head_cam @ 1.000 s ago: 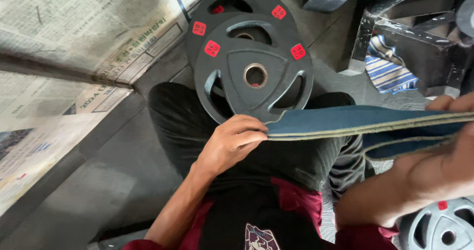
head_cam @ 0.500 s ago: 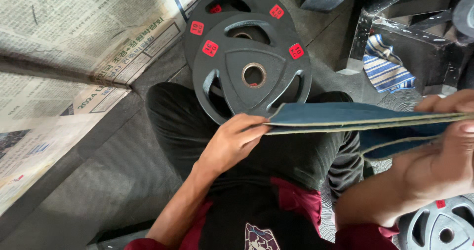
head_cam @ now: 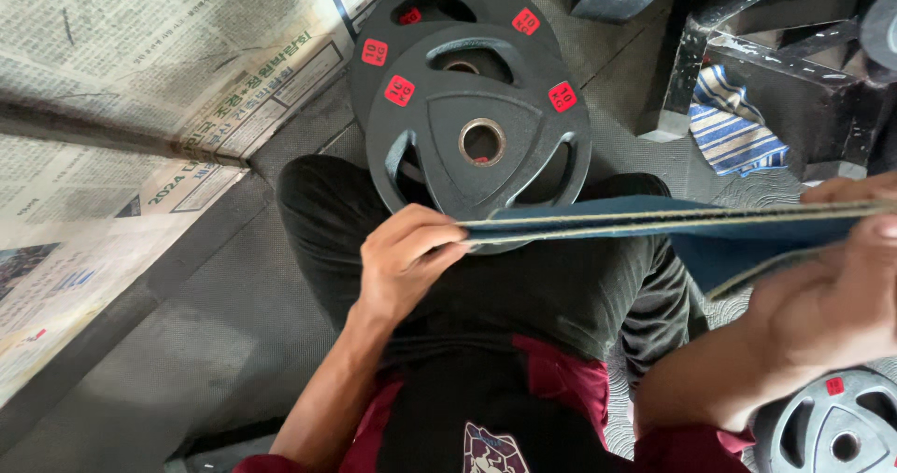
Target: The person cleans weight plates by wiping them with a blue cloth and then stacks them on top of each other on the floor.
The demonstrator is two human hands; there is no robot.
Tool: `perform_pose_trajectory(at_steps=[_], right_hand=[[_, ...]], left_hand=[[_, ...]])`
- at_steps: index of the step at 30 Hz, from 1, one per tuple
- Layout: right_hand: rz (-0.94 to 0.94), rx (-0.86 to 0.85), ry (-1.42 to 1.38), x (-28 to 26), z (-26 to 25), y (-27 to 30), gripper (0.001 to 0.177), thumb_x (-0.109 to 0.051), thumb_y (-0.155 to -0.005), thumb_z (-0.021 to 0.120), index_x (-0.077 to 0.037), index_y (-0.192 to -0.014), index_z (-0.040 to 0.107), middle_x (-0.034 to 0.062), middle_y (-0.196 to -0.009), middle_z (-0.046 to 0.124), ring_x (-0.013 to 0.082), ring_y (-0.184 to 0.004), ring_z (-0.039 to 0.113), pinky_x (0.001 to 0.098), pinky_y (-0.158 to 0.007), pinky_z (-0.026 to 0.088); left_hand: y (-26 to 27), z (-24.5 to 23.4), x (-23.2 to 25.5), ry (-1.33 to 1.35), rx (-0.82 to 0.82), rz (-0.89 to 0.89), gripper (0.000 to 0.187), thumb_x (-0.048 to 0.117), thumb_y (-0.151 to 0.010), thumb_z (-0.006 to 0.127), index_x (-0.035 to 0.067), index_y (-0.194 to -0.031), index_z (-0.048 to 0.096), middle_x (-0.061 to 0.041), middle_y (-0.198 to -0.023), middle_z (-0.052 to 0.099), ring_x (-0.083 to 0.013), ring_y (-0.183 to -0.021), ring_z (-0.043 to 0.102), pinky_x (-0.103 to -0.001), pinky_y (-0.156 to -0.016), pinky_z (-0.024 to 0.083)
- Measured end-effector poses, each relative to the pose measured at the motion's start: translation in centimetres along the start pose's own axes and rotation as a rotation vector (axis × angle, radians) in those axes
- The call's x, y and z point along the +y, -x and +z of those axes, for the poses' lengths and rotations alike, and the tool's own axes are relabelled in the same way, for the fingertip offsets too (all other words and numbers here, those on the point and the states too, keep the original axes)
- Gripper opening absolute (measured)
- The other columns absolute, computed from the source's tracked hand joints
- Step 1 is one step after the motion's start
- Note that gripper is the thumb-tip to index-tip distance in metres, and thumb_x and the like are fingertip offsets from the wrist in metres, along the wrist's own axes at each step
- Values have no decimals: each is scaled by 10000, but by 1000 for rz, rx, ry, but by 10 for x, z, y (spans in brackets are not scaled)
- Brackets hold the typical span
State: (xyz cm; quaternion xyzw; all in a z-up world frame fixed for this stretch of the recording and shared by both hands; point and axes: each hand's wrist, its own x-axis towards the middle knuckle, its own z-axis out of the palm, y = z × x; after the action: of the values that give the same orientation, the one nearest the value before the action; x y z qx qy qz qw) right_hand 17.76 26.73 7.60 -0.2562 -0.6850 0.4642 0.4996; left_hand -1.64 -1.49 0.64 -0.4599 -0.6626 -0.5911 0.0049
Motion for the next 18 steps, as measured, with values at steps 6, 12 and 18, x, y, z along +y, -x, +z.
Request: perform_pose_trajectory(at_steps=[6,12,18], right_hand=[[-134,22,68,12,26,-10,111,-45,-1148,708,-9,-1229,642,138,-1146,636,230,-998,572,347,-899,470],[-4,-105,216,21,45,4,222,118,-1074,663,-23,-1181,529,150,-1090,598,225,-1009,609,306,-927,506],[220,-256,359,46,65,-4,246,138,-1013,721,-50,-1122,604,116,-1070,677,179,-1017,694,257,-782,616]], left_hand=[[-5,-33,9,-10,-104,-79,142,19,-913,790,18,-1034,716,-128,-956,704,-193,-806,690,-276,-727,569],[-3,-68,9,71,-341,-275,137,45,-999,648,27,-1131,680,-105,-994,716,-205,-861,707,-315,-779,541],[-6,-79,-24,-84,-374,-380,161,133,-1019,627,35,-1123,698,-75,-1058,769,-166,-937,735,-304,-849,532]])
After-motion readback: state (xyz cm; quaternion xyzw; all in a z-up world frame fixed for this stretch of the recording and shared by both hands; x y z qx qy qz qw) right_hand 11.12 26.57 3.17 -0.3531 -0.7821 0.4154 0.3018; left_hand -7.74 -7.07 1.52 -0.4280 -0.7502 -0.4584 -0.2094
